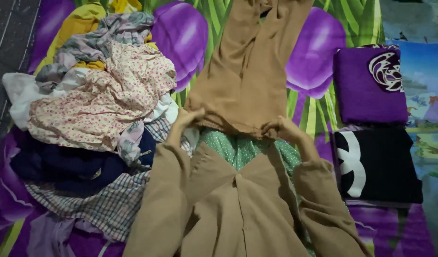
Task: Folding a pair of brown pants on a bed.
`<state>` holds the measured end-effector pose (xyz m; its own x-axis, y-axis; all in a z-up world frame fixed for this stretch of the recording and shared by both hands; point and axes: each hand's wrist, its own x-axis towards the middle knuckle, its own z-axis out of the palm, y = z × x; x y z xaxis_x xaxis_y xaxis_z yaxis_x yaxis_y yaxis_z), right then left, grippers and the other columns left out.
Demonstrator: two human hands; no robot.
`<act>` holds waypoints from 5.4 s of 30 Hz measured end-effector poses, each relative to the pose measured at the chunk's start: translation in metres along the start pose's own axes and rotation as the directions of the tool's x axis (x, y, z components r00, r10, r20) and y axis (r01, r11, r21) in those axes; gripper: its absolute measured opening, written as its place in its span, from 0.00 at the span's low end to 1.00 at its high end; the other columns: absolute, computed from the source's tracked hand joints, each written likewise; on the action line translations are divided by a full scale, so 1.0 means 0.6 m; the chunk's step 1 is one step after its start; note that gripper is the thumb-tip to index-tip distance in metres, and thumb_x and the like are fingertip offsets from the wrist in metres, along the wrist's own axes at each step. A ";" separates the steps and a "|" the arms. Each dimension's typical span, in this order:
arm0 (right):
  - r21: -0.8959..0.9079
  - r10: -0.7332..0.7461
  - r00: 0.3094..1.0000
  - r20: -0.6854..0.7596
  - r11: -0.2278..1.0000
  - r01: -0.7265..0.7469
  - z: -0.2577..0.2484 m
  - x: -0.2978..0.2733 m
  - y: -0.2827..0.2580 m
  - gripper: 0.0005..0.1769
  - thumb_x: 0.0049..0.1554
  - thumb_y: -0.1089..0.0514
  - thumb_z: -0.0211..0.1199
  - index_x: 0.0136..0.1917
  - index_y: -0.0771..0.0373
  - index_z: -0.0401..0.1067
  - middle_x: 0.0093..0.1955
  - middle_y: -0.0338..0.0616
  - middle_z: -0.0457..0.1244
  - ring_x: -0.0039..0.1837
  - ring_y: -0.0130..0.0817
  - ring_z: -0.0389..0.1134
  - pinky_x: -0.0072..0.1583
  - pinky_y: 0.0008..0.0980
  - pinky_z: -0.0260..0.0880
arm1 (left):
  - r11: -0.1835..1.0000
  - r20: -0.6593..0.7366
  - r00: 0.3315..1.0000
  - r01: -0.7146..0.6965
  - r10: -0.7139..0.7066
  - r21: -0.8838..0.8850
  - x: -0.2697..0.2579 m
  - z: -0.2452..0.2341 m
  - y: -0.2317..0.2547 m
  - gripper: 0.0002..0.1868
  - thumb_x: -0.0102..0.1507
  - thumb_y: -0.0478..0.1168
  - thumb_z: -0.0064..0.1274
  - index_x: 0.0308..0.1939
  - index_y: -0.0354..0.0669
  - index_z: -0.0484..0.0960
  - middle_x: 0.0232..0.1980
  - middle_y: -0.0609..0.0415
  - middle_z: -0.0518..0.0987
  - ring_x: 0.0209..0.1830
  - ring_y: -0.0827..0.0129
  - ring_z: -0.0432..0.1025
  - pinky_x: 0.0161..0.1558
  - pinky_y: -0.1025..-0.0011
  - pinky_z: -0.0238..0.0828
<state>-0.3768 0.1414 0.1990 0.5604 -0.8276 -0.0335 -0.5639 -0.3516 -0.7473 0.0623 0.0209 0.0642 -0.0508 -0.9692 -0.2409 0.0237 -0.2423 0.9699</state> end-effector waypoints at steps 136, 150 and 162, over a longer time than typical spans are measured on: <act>0.276 -0.122 0.967 -0.225 0.943 0.184 -0.098 0.204 -0.338 0.25 0.50 0.55 0.73 0.60 0.59 0.72 0.54 0.44 0.69 0.56 0.35 0.72 0.60 0.39 0.75 | 0.676 0.195 0.928 -0.365 0.317 0.641 -0.272 0.179 0.457 0.29 0.56 0.40 0.67 0.58 0.38 0.74 0.48 0.39 0.83 0.48 0.50 0.80 0.51 0.59 0.77; 0.756 0.824 0.393 -0.407 0.546 -0.361 -0.051 0.287 0.199 0.17 0.50 0.52 0.73 0.51 0.59 0.76 0.39 0.36 0.69 0.38 0.26 0.69 0.36 0.30 0.69 | 0.667 0.518 0.719 -0.668 0.464 0.329 -0.388 0.154 0.418 0.12 0.62 0.43 0.62 0.45 0.41 0.83 0.41 0.47 0.83 0.42 0.52 0.76 0.44 0.60 0.74; 0.528 0.528 0.035 -0.849 0.849 -0.008 -0.123 0.167 0.343 0.09 0.62 0.59 0.71 0.49 0.65 0.73 0.42 0.39 0.69 0.43 0.28 0.69 0.47 0.30 0.73 | 0.636 0.513 0.774 -0.614 0.370 0.468 -0.401 0.144 0.393 0.11 0.59 0.43 0.62 0.42 0.44 0.82 0.40 0.50 0.82 0.43 0.54 0.77 0.40 0.59 0.71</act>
<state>-0.4812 -0.0462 0.0909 -0.7929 -0.5858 0.1674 -0.1628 -0.0611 -0.9848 -0.0061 0.2004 0.3541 -0.5428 -0.8180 0.1905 -0.4207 0.4611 0.7813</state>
